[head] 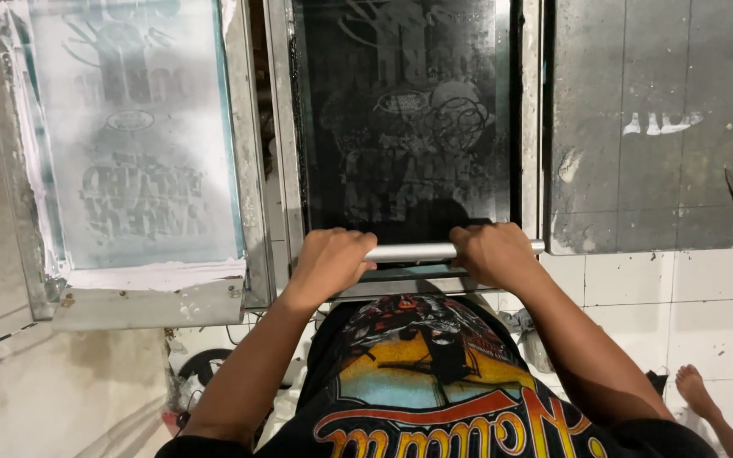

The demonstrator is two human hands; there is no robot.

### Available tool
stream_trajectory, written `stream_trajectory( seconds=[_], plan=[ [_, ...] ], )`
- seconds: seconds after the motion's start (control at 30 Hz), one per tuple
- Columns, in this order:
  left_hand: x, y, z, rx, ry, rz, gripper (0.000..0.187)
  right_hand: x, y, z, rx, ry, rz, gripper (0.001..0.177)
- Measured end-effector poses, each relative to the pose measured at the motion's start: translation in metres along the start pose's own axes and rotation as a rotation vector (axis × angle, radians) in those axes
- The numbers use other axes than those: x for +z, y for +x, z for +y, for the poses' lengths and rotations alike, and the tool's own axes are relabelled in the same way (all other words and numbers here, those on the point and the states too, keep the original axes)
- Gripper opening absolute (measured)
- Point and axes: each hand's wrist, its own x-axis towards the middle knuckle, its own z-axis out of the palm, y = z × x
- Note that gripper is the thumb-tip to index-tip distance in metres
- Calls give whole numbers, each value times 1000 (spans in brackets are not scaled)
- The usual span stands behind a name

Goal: The person uses a squeegee to spread black ink across a screen printing frame. They repeatedly pull the squeegee from the top to the bottom of the frame to ensure even coverage of the ink over the stencil.

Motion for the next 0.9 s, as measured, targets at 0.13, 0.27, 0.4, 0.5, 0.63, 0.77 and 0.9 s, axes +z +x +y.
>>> stream_trajectory(
  seconds=[0.13,0.27,0.4,0.5,0.63,0.77,0.9],
  plan=[
    [12,-1,-2,12,29,39,23,9,-3,1,-13,-18,56,33],
    [35,-6,-6,5,57,56,20,16,-8,0,-64,-98,202,32],
    [36,-3,-10,-18,45,25,15,27,-2,8,-96,-75,267,33],
    [26,4,-13,-30,5,6,18,24,3,12,-99,-72,293,35],
    [21,14,-19,-58,7,-44,20,17,15,19,-116,-77,278,37],
    [3,31,-24,-96,-32,-121,25,10,32,26,-116,-53,172,42],
    [3,41,-33,-98,-83,-181,28,9,38,34,-129,-34,97,46]
  ],
)
